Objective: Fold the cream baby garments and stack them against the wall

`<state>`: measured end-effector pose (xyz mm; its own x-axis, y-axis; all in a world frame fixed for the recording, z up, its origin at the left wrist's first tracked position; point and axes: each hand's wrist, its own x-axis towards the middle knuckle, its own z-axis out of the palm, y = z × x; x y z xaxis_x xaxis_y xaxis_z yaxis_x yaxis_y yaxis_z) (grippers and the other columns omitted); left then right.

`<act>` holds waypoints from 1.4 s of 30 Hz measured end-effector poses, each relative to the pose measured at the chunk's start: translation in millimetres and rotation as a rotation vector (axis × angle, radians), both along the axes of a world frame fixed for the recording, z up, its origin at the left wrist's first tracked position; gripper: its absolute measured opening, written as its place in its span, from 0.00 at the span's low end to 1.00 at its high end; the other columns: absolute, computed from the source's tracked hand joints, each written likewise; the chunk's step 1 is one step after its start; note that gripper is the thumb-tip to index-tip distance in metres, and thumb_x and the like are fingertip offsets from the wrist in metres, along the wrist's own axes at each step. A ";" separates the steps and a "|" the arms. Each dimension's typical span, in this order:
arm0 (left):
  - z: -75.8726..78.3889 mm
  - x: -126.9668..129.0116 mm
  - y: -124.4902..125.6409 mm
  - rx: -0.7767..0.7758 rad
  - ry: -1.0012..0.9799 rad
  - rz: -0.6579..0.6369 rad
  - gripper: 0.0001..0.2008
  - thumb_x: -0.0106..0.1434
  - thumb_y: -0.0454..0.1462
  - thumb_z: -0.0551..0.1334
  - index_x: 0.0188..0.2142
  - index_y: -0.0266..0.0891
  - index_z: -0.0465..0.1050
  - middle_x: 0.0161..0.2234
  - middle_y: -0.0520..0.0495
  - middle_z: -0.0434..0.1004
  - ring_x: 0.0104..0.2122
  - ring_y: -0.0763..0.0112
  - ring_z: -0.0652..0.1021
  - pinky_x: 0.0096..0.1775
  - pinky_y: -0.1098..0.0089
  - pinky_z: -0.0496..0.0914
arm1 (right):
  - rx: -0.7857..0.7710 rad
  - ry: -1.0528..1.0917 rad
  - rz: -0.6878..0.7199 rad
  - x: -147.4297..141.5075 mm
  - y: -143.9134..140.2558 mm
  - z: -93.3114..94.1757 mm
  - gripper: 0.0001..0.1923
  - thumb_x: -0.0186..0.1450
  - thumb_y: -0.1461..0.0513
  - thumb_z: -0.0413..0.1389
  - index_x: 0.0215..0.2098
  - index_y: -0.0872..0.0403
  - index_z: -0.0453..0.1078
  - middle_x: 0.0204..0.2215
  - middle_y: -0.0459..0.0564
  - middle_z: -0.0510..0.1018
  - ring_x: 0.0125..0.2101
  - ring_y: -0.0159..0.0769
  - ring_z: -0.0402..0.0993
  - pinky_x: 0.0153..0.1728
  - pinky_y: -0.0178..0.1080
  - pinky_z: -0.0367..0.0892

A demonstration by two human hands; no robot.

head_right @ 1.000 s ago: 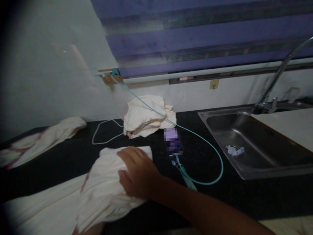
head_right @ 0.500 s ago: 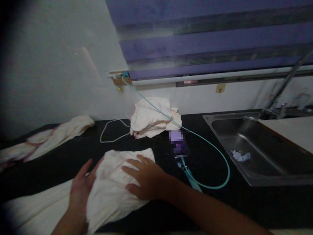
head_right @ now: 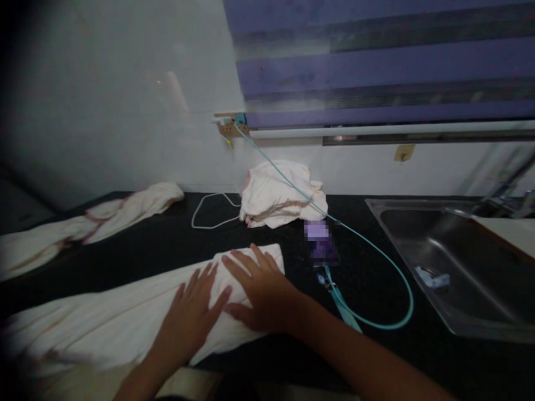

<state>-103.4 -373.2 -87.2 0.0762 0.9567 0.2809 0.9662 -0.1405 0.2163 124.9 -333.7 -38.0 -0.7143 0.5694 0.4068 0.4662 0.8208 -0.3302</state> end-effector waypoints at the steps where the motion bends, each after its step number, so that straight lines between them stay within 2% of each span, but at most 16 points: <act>1: 1.5 4.1 5.6 -0.014 0.054 -0.008 0.35 0.72 0.53 0.47 0.70 0.36 0.58 0.71 0.35 0.58 0.71 0.40 0.55 0.65 0.37 0.56 | 0.005 0.007 -0.028 -0.9 0.7 -0.2 0.40 0.72 0.50 0.53 0.75 0.57 0.45 0.73 0.60 0.54 0.73 0.57 0.38 0.68 0.64 0.50; 4: 8.5 16.7 26.8 -0.058 0.102 -0.081 0.38 0.72 0.55 0.46 0.72 0.34 0.53 0.72 0.35 0.55 0.71 0.42 0.55 0.66 0.40 0.56 | -0.013 -0.016 -0.130 -0.9 4.5 -2.2 0.36 0.74 0.53 0.50 0.75 0.56 0.48 0.71 0.60 0.56 0.73 0.55 0.40 0.68 0.63 0.52; 8: 14.3 32.6 50.5 -0.090 0.117 -0.183 0.36 0.73 0.53 0.47 0.73 0.36 0.51 0.72 0.36 0.53 0.71 0.44 0.55 0.67 0.42 0.54 | -0.030 -0.077 -0.265 2.9 9.5 -4.6 0.34 0.73 0.55 0.49 0.74 0.55 0.51 0.72 0.57 0.56 0.73 0.56 0.40 0.68 0.64 0.48; 12: 13.8 42.8 59.9 -0.095 0.120 -0.236 0.35 0.73 0.52 0.48 0.73 0.36 0.52 0.72 0.37 0.54 0.71 0.44 0.55 0.67 0.42 0.53 | 0.027 -0.067 -0.405 3.3 11.3 -4.1 0.32 0.72 0.56 0.51 0.72 0.56 0.56 0.70 0.58 0.60 0.71 0.60 0.44 0.68 0.66 0.46; 15: 11.4 44.0 62.7 -0.082 0.074 -0.236 0.35 0.73 0.53 0.48 0.72 0.36 0.54 0.72 0.36 0.55 0.71 0.44 0.54 0.67 0.41 0.53 | 0.062 -0.041 -0.494 2.1 12.5 -4.6 0.29 0.73 0.59 0.48 0.70 0.60 0.60 0.68 0.63 0.62 0.70 0.59 0.49 0.68 0.62 0.49; 19: 10.3 39.6 62.6 -0.003 -0.090 -0.247 0.37 0.72 0.55 0.50 0.71 0.34 0.53 0.70 0.34 0.58 0.70 0.48 0.58 0.68 0.46 0.56 | 0.020 -0.079 -0.473 4.4 15.8 -11.3 0.27 0.75 0.61 0.44 0.69 0.65 0.60 0.65 0.66 0.67 0.66 0.54 0.58 0.66 0.56 0.56; 21: 11.3 36.4 55.7 0.087 -0.109 -0.217 0.37 0.72 0.55 0.51 0.70 0.33 0.54 0.69 0.33 0.61 0.69 0.49 0.62 0.68 0.48 0.57 | 0.005 -0.119 -0.431 7.9 18.2 -16.7 0.28 0.74 0.59 0.46 0.68 0.63 0.61 0.65 0.64 0.67 0.67 0.55 0.58 0.66 0.57 0.56; 23: 12.5 32.2 42.6 0.114 -0.044 -0.141 0.36 0.71 0.55 0.52 0.69 0.34 0.58 0.67 0.33 0.63 0.68 0.44 0.62 0.67 0.44 0.56 | 0.015 -0.149 -0.397 12.2 20.9 -21.7 0.29 0.74 0.55 0.49 0.68 0.61 0.62 0.67 0.63 0.65 0.68 0.57 0.54 0.67 0.59 0.54; 27: 14.2 15.4 12.5 0.017 0.080 -0.007 0.33 0.73 0.54 0.48 0.70 0.41 0.60 0.70 0.37 0.60 0.69 0.34 0.56 0.63 0.31 0.54 | 0.028 -0.204 -0.327 20.2 26.7 -25.4 0.34 0.73 0.50 0.50 0.70 0.60 0.59 0.68 0.63 0.63 0.69 0.56 0.52 0.68 0.59 0.49; 31: 15.4 -15.0 4.9 -0.091 0.135 0.045 0.32 0.74 0.52 0.45 0.72 0.44 0.55 0.72 0.44 0.54 0.71 0.36 0.53 0.63 0.30 0.53 | 0.012 -0.251 -0.268 25.8 30.6 -21.7 0.36 0.72 0.48 0.51 0.72 0.59 0.56 0.69 0.61 0.62 0.69 0.57 0.52 0.69 0.59 0.48; 33: 15.4 -33.2 11.2 -0.119 0.153 -0.002 0.32 0.74 0.52 0.44 0.73 0.45 0.53 0.73 0.47 0.53 0.72 0.42 0.52 0.66 0.35 0.53 | 0.014 -0.260 -0.244 27.9 31.5 -19.3 0.37 0.72 0.48 0.51 0.72 0.58 0.56 0.69 0.59 0.61 0.69 0.57 0.53 0.69 0.58 0.49; 37: 16.0 -70.5 36.2 -0.104 0.147 -0.185 0.31 0.75 0.52 0.46 0.73 0.47 0.51 0.73 0.48 0.53 0.72 0.54 0.54 0.69 0.47 0.54 | 0.013 -0.274 -0.219 30.3 31.9 -17.0 0.37 0.72 0.47 0.50 0.73 0.57 0.55 0.70 0.59 0.61 0.69 0.55 0.53 0.69 0.57 0.50; 39: 18.0 -88.4 51.3 -0.066 0.121 -0.250 0.31 0.75 0.51 0.47 0.72 0.43 0.54 0.72 0.45 0.55 0.71 0.58 0.58 0.70 0.52 0.54 | 0.008 -0.282 -0.223 30.4 31.5 -17.2 0.37 0.72 0.46 0.50 0.73 0.57 0.54 0.70 0.58 0.61 0.69 0.56 0.52 0.68 0.57 0.50; 42: 22.0 -112.4 71.3 -0.033 0.105 -0.281 0.31 0.75 0.51 0.47 0.70 0.39 0.59 0.71 0.43 0.59 0.69 0.59 0.62 0.69 0.57 0.55 | -0.002 -0.287 -0.247 29.7 30.4 -18.0 0.37 0.73 0.47 0.49 0.73 0.57 0.54 0.70 0.58 0.60 0.69 0.57 0.51 0.68 0.58 0.50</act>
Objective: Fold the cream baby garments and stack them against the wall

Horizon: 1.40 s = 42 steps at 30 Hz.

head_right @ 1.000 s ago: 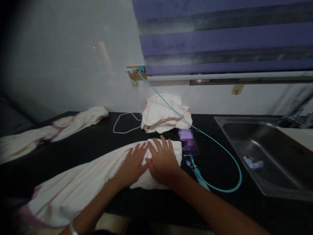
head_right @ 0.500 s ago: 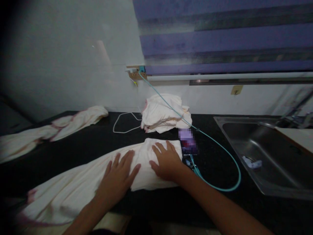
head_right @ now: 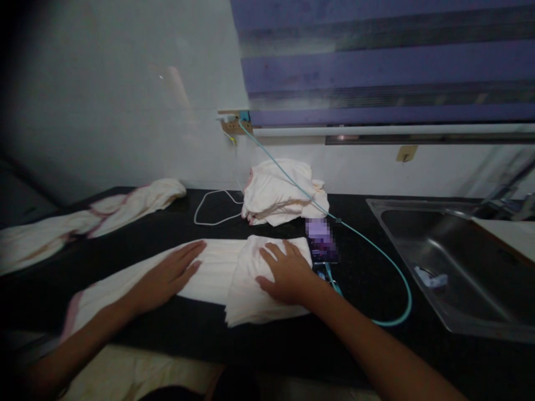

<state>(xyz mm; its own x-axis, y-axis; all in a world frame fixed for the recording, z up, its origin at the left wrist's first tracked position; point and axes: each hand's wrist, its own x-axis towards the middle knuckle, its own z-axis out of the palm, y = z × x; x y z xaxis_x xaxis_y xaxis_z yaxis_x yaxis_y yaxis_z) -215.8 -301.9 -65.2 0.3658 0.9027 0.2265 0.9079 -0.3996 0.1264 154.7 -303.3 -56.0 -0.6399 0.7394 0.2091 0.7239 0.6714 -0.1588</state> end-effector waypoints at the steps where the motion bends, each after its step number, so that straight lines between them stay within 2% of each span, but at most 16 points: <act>1: 1.2 -6.8 5.0 -0.006 0.003 -0.008 0.31 0.75 0.51 0.47 0.70 0.39 0.60 0.70 0.42 0.60 0.68 0.59 0.63 0.69 0.58 0.55 | -0.004 -0.002 -0.006 -0.2 -0.4 -0.1 0.37 0.73 0.47 0.49 0.73 0.57 0.53 0.70 0.58 0.60 0.69 0.57 0.51 0.68 0.58 0.50; 6: 3.9 -34.6 20.0 -0.121 0.060 -0.066 0.32 0.75 0.51 0.45 0.73 0.40 0.53 0.72 0.45 0.55 0.70 0.60 0.61 0.70 0.58 0.53 | -0.033 -0.019 0.007 1.2 -0.6 0.6 0.38 0.73 0.46 0.47 0.74 0.56 0.52 0.71 0.57 0.58 0.69 0.59 0.51 0.68 0.59 0.49; 11: 2.1 -75.4 32.2 -0.246 0.104 0.005 0.34 0.75 0.52 0.43 0.74 0.40 0.49 0.73 0.47 0.52 0.72 0.56 0.54 0.70 0.50 0.53 | -0.043 -0.038 0.040 2.8 0.0 4.6 0.37 0.73 0.46 0.47 0.74 0.56 0.51 0.71 0.59 0.57 0.69 0.58 0.50 0.68 0.59 0.49; 15: -0.8 -107.7 35.6 -0.207 0.102 -0.012 0.34 0.74 0.53 0.46 0.73 0.42 0.51 0.73 0.48 0.52 0.72 0.57 0.54 0.71 0.52 0.51 | -0.054 -0.049 0.071 2.7 -1.4 11.0 0.36 0.74 0.47 0.47 0.73 0.57 0.52 0.71 0.59 0.57 0.69 0.59 0.51 0.68 0.58 0.50; 19: -0.5 -117.9 37.7 -0.195 0.118 -0.065 0.33 0.74 0.53 0.49 0.73 0.45 0.51 0.73 0.50 0.52 0.72 0.58 0.55 0.71 0.53 0.51 | -0.053 -0.045 0.094 2.6 -2.4 14.3 0.36 0.74 0.48 0.48 0.73 0.58 0.53 0.71 0.61 0.58 0.69 0.57 0.52 0.69 0.57 0.49; 23: 2.1 -129.8 48.5 -0.184 0.131 -0.090 0.32 0.74 0.52 0.46 0.72 0.44 0.54 0.73 0.49 0.53 0.72 0.57 0.55 0.70 0.52 0.50 | -0.045 -0.033 0.094 2.6 -2.7 13.2 0.36 0.73 0.48 0.49 0.73 0.58 0.53 0.70 0.61 0.59 0.69 0.56 0.53 0.69 0.57 0.49; 28: 3.3 -178.9 62.6 -0.110 0.244 0.005 0.30 0.74 0.55 0.44 0.68 0.47 0.60 0.70 0.52 0.61 0.69 0.54 0.60 0.67 0.45 0.54 | -0.038 -0.036 0.080 1.8 -3.6 12.1 0.36 0.73 0.49 0.50 0.73 0.58 0.54 0.70 0.62 0.59 0.68 0.58 0.53 0.68 0.58 0.51; 31: 9.7 -196.2 64.7 0.071 0.362 0.153 0.29 0.74 0.52 0.42 0.66 0.46 0.64 0.69 0.48 0.63 0.68 0.48 0.62 0.65 0.33 0.49 | -0.032 -0.030 0.090 1.3 -4.0 12.4 0.36 0.73 0.49 0.51 0.72 0.59 0.54 0.70 0.62 0.60 0.68 0.58 0.53 0.68 0.57 0.51; 33: 18.5 -185.2 63.5 0.230 0.378 0.223 0.29 0.74 0.49 0.42 0.65 0.40 0.63 0.70 0.41 0.59 0.68 0.44 0.60 0.64 0.30 0.46 | -0.032 -0.025 0.087 1.2 -4.3 12.0 0.36 0.72 0.50 0.51 0.72 0.59 0.54 0.70 0.62 0.60 0.68 0.58 0.54 0.68 0.58 0.52; 35: 29.7 -151.4 59.3 0.331 0.300 0.229 0.28 0.73 0.47 0.44 0.65 0.34 0.61 0.71 0.36 0.56 0.68 0.45 0.60 0.66 0.36 0.52 | -0.027 -0.021 0.077 0.7 -4.8 10.8 0.36 0.73 0.49 0.51 0.72 0.58 0.54 0.69 0.62 0.60 0.67 0.58 0.54 0.67 0.58 0.52; 36: 35.4 -126.3 55.5 0.345 0.229 0.203 0.28 0.73 0.47 0.46 0.64 0.32 0.61 0.70 0.34 0.56 0.67 0.46 0.62 0.65 0.41 0.58 | -0.022 -0.017 0.073 0.3 -5.0 9.8 0.35 0.73 0.49 0.51 0.72 0.58 0.55 0.69 0.62 0.60 0.67 0.59 0.54 0.67 0.58 0.52; 37: 40.6 -96.6 50.3 0.352 0.130 0.192 0.27 0.73 0.47 0.47 0.64 0.33 0.60 0.70 0.36 0.56 0.67 0.50 0.62 0.66 0.46 0.60 | -0.015 -0.013 0.068 -0.5 -5.2 8.7 0.35 0.73 0.49 0.51 0.72 0.58 0.55 0.69 0.62 0.60 0.67 0.59 0.54 0.67 0.59 0.52; 39: 47.5 -28.2 36.1 0.319 -0.068 0.083 0.25 0.74 0.47 0.49 0.64 0.38 0.61 0.70 0.39 0.57 0.67 0.55 0.64 0.67 0.51 0.61 | 0.006 0.003 0.054 -2.9 -5.4 6.7 0.35 0.72 0.49 0.52 0.72 0.58 0.55 0.69 0.62 0.60 0.68 0.59 0.53 0.67 0.59 0.52; 42: 42.8 74.5 13.7 0.259 -0.275 -0.042 0.25 0.75 0.47 0.50 0.66 0.43 0.60 0.69 0.42 0.60 0.68 0.59 0.64 0.68 0.53 0.59 | 0.058 0.059 -0.016 -8.0 -5.1 7.5 0.35 0.73 0.50 0.51 0.71 0.62 0.56 0.68 0.64 0.61 0.68 0.57 0.52 0.68 0.57 0.53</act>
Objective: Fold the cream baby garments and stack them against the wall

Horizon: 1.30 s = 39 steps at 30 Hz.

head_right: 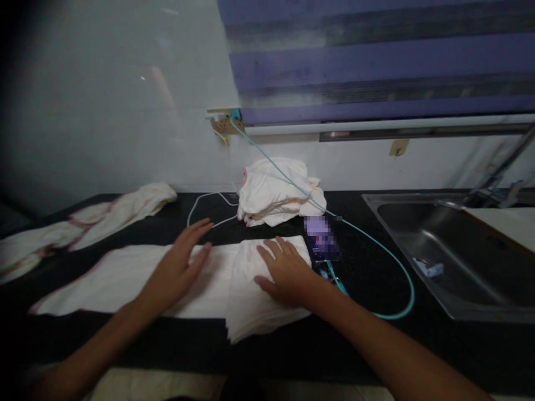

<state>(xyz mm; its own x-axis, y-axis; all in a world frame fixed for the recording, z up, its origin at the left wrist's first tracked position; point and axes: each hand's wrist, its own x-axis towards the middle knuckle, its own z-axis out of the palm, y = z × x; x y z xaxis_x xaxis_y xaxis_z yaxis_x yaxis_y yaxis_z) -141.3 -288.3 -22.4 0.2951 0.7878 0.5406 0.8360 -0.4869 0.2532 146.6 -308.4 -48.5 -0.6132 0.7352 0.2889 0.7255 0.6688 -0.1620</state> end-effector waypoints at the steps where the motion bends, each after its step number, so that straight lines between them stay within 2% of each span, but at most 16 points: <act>1: -6.3 28.3 -5.2 -0.020 -0.042 -0.021 0.26 0.75 0.46 0.49 0.68 0.42 0.58 0.69 0.41 0.60 0.68 0.60 0.63 0.69 0.53 0.59 | 0.020 0.029 -0.053 -1.5 0.2 2.1 0.33 0.74 0.51 0.49 0.70 0.63 0.57 0.67 0.65 0.63 0.67 0.55 0.54 0.67 0.55 0.55; 3: -23.7 69.9 -10.2 -0.097 -0.048 -0.035 0.28 0.75 0.47 0.48 0.69 0.36 0.55 0.69 0.36 0.60 0.69 0.58 0.63 0.68 0.52 0.60 | 0.055 0.072 -0.197 -3.4 0.3 9.3 0.26 0.76 0.55 0.45 0.65 0.64 0.61 0.62 0.66 0.68 0.63 0.52 0.61 0.64 0.52 0.60; 5: -42.1 89.7 -10.1 -0.174 0.025 -0.053 0.29 0.75 0.47 0.46 0.68 0.30 0.58 0.67 0.30 0.63 0.68 0.53 0.64 0.68 0.48 0.60 | 0.069 0.060 -0.341 -3.6 -0.2 19.3 0.21 0.76 0.59 0.43 0.58 0.62 0.67 0.55 0.65 0.72 0.57 0.51 0.66 0.59 0.52 0.65; 7: -54.9 90.4 -8.6 -0.210 0.104 -0.073 0.30 0.75 0.48 0.46 0.67 0.29 0.60 0.67 0.28 0.63 0.68 0.50 0.64 0.68 0.45 0.58 | 0.053 0.004 -0.427 -2.8 -1.3 29.2 0.17 0.75 0.60 0.43 0.52 0.59 0.69 0.51 0.64 0.73 0.53 0.52 0.68 0.53 0.51 0.68; 9: -59.5 78.0 -8.0 -0.230 0.141 -0.066 0.31 0.75 0.49 0.46 0.67 0.30 0.60 0.68 0.29 0.61 0.69 0.48 0.62 0.68 0.44 0.57 | 0.002 -0.046 -0.456 -2.2 -2.9 36.4 0.15 0.75 0.62 0.43 0.50 0.58 0.69 0.50 0.64 0.72 0.51 0.52 0.70 0.47 0.48 0.71; 12: -57.3 48.4 -8.2 -0.266 0.148 -0.043 0.31 0.75 0.50 0.46 0.69 0.33 0.58 0.70 0.32 0.58 0.70 0.49 0.60 0.68 0.46 0.56 | -0.087 -0.099 -0.463 -1.9 -4.6 39.3 0.14 0.72 0.67 0.44 0.52 0.58 0.67 0.51 0.65 0.71 0.48 0.50 0.72 0.42 0.45 0.72; 16: -53.8 13.3 -9.4 -0.289 0.126 -0.001 0.30 0.75 0.50 0.45 0.69 0.37 0.57 0.71 0.36 0.58 0.70 0.54 0.59 0.69 0.49 0.55 | -0.174 -0.174 -0.428 0.5 -3.3 32.6 0.19 0.68 0.72 0.46 0.56 0.60 0.65 0.50 0.66 0.72 0.45 0.49 0.76 0.41 0.45 0.72; 19: -49.4 2.6 -15.3 -0.183 0.068 0.048 0.29 0.75 0.50 0.47 0.66 0.35 0.59 0.69 0.34 0.58 0.69 0.53 0.59 0.68 0.50 0.57 | -0.221 -0.220 -0.379 3.1 -0.6 26.2 0.19 0.67 0.73 0.49 0.54 0.60 0.67 0.50 0.65 0.74 0.46 0.50 0.77 0.42 0.46 0.72; 21: -44.1 2.4 -22.0 -0.074 0.023 0.131 0.25 0.73 0.50 0.50 0.57 0.34 0.66 0.61 0.32 0.68 0.63 0.52 0.68 0.63 0.52 0.64 | -0.212 -0.217 -0.343 3.9 0.6 23.2 0.16 0.69 0.71 0.49 0.53 0.59 0.69 0.50 0.64 0.74 0.48 0.51 0.76 0.44 0.46 0.72; 23: -39.0 4.4 -28.4 -0.088 0.029 0.230 0.19 0.73 0.51 0.51 0.43 0.39 0.69 0.44 0.38 0.76 0.47 0.55 0.76 0.51 0.56 0.70 | -0.190 -0.192 -0.306 3.7 0.8 21.7 0.14 0.71 0.68 0.47 0.51 0.59 0.70 0.49 0.64 0.75 0.49 0.51 0.75 0.45 0.47 0.72; 25: -36.2 6.6 -32.3 -0.197 0.094 0.248 0.19 0.74 0.50 0.48 0.34 0.43 0.66 0.33 0.44 0.74 0.36 0.58 0.76 0.42 0.59 0.69 | -0.173 -0.163 -0.281 3.2 0.7 21.2 0.14 0.73 0.65 0.47 0.51 0.59 0.71 0.49 0.64 0.75 0.50 0.51 0.74 0.46 0.47 0.72; 27: -36.4 8.0 -32.9 -0.267 0.156 0.189 0.19 0.74 0.49 0.47 0.32 0.43 0.66 0.31 0.46 0.74 0.35 0.59 0.76 0.41 0.60 0.67 | -0.162 -0.122 -0.268 2.5 0.7 21.4 0.14 0.74 0.63 0.47 0.50 0.59 0.72 0.49 0.63 0.76 0.50 0.51 0.73 0.47 0.47 0.71; 31: -38.7 9.7 -30.0 -0.254 0.172 0.124 0.19 0.74 0.49 0.48 0.32 0.43 0.66 0.31 0.47 0.73 0.35 0.59 0.75 0.40 0.61 0.66 | -0.213 0.044 -0.186 -0.4 1.7 23.6 0.18 0.77 0.59 0.41 0.47 0.57 0.72 0.45 0.60 0.78 0.46 0.45 0.75 0.49 0.44 0.68; 34: -37.4 11.7 -29.6 -0.262 0.150 0.099 0.19 0.74 0.48 0.48 0.32 0.43 0.65 0.31 0.46 0.74 0.35 0.59 0.75 0.40 0.61 0.66 | -0.395 0.303 -0.112 -3.1 2.4 24.6 0.19 0.78 0.55 0.41 0.44 0.55 0.70 0.40 0.56 0.80 0.41 0.41 0.77 0.46 0.42 0.68; 37: -35.2 14.7 -29.7 -0.280 0.134 0.088 0.19 0.74 0.48 0.48 0.32 0.43 0.66 0.31 0.45 0.74 0.35 0.59 0.75 0.39 0.61 0.66 | -0.564 0.551 -0.090 -5.1 4.9 20.6 0.17 0.74 0.50 0.51 0.44 0.54 0.70 0.38 0.53 0.81 0.38 0.41 0.77 0.43 0.42 0.70; 39: -34.1 17.7 -28.7 -0.281 0.120 0.077 0.19 0.74 0.49 0.48 0.31 0.43 0.65 0.31 0.45 0.74 0.35 0.59 0.75 0.40 0.61 0.66 | -0.638 0.703 -0.069 -6.6 8.4 14.9 0.17 0.67 0.52 0.61 0.46 0.55 0.71 0.38 0.52 0.82 0.38 0.40 0.78 0.40 0.41 0.71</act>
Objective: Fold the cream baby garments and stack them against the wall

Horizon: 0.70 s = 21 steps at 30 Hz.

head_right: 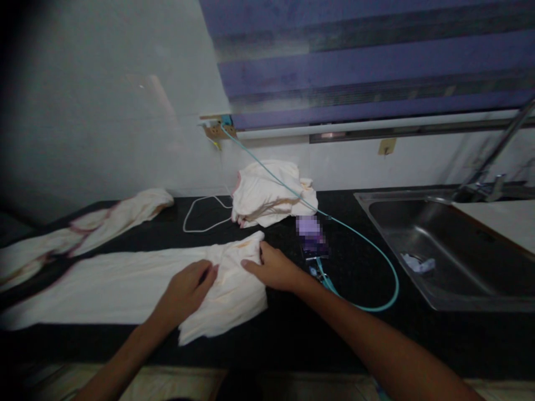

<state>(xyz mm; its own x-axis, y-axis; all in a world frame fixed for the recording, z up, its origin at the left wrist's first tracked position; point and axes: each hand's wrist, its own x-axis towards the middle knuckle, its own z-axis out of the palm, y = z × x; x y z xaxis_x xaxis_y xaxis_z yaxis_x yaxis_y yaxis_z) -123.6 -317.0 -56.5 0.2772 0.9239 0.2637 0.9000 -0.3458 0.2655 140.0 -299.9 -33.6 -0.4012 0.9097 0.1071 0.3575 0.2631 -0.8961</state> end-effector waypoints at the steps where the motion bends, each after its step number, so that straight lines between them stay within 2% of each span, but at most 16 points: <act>1: 0.5 2.2 0.8 0.003 -0.010 -0.006 0.18 0.73 0.48 0.48 0.31 0.43 0.65 0.31 0.46 0.74 0.35 0.59 0.75 0.40 0.61 0.66 | -0.030 0.087 -0.003 -1.0 2.2 -3.1 0.18 0.64 0.54 0.63 0.47 0.55 0.71 0.38 0.51 0.82 0.37 0.40 0.78 0.39 0.40 0.72; 5: 4.1 18.4 4.1 -0.001 -0.074 -0.009 0.14 0.70 0.44 0.49 0.29 0.44 0.64 0.30 0.45 0.74 0.34 0.59 0.75 0.40 0.61 0.67 | -0.139 0.416 -0.104 -5.9 8.7 -9.3 0.18 0.61 0.58 0.62 0.48 0.56 0.71 0.35 0.51 0.83 0.33 0.39 0.80 0.32 0.37 0.72; 10: 14.2 49.8 9.2 -0.167 -0.325 -0.066 0.14 0.67 0.45 0.52 0.30 0.43 0.70 0.32 0.45 0.79 0.35 0.58 0.76 0.41 0.61 0.69 | -0.064 0.634 -0.273 -6.8 5.8 2.9 0.20 0.58 0.55 0.64 0.46 0.55 0.72 0.32 0.48 0.82 0.29 0.37 0.78 0.28 0.35 0.70; 13: 24.4 60.8 14.3 -0.248 -0.457 -0.095 0.16 0.68 0.47 0.53 0.31 0.43 0.72 0.31 0.47 0.80 0.35 0.58 0.76 0.43 0.61 0.69 | -0.021 0.702 -0.334 -5.2 1.9 11.6 0.21 0.58 0.54 0.64 0.47 0.54 0.71 0.30 0.47 0.82 0.29 0.38 0.79 0.29 0.36 0.72; 17: 41.8 60.6 19.1 -0.250 -0.686 0.017 0.18 0.65 0.53 0.57 0.38 0.41 0.73 0.36 0.46 0.79 0.36 0.60 0.78 0.41 0.61 0.72 | 0.056 0.727 -0.392 -5.0 -1.6 15.5 0.23 0.59 0.55 0.64 0.50 0.54 0.70 0.35 0.50 0.84 0.34 0.41 0.81 0.34 0.39 0.75; 19: 50.0 58.3 19.1 -0.342 -0.836 0.075 0.23 0.62 0.56 0.60 0.42 0.40 0.73 0.40 0.43 0.79 0.35 0.60 0.79 0.39 0.61 0.74 | 0.082 0.702 -0.398 -5.5 -3.3 14.9 0.23 0.61 0.55 0.63 0.52 0.53 0.69 0.37 0.51 0.84 0.36 0.41 0.81 0.36 0.40 0.76; 21: 56.5 57.2 17.7 -0.521 -0.948 0.107 0.27 0.60 0.59 0.62 0.46 0.40 0.72 0.43 0.41 0.79 0.35 0.61 0.79 0.37 0.61 0.75 | 0.106 0.658 -0.384 -6.1 -5.9 14.4 0.23 0.62 0.55 0.62 0.53 0.53 0.69 0.39 0.53 0.84 0.37 0.42 0.81 0.38 0.41 0.75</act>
